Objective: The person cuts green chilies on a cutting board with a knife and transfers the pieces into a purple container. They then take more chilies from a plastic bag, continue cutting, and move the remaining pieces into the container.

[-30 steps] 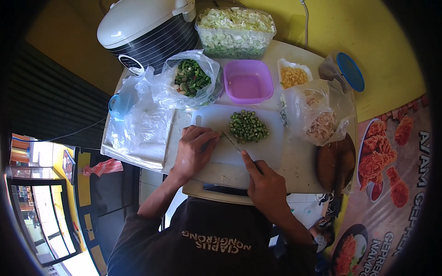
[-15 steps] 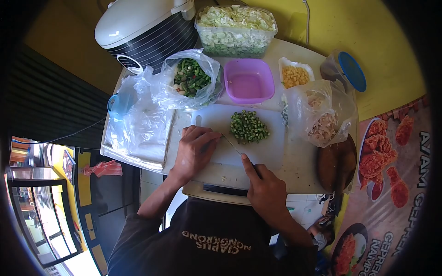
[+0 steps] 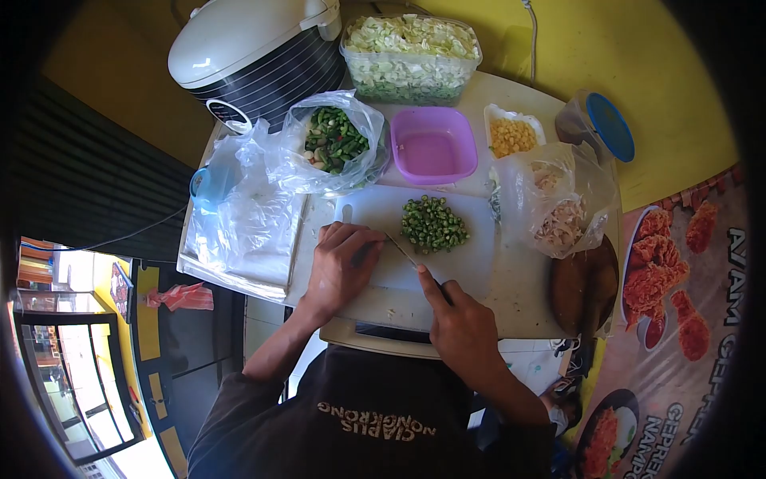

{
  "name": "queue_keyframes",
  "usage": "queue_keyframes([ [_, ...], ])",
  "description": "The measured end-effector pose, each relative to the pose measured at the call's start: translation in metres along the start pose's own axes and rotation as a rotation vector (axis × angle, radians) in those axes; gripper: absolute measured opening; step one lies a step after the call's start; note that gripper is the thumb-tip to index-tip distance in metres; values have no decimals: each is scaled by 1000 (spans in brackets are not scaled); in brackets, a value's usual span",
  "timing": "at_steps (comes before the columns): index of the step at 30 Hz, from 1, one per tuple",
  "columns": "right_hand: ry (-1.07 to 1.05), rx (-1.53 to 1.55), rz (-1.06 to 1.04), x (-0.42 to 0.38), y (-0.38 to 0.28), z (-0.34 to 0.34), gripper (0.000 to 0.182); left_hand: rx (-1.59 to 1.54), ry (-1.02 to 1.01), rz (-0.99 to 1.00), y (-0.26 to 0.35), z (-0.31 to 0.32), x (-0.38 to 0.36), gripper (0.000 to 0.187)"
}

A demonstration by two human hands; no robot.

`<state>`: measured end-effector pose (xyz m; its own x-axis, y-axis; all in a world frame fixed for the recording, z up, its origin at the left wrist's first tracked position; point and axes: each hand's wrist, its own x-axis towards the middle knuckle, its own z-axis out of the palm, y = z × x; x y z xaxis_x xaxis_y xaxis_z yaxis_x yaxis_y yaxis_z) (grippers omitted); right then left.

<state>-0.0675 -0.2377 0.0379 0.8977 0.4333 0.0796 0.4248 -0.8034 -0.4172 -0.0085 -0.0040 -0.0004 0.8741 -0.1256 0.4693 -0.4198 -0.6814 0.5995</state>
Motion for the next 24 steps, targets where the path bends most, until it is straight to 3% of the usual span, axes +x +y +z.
queue_keyframes([
  [11, 42, 117, 100, -1, 0, 0, 63, -51, 18, -12, -1, 0, -1, 16],
  [24, 115, 54, 19, -7, -4, 8, 72, -58, 39, -15, -2, 3, -4, 14],
])
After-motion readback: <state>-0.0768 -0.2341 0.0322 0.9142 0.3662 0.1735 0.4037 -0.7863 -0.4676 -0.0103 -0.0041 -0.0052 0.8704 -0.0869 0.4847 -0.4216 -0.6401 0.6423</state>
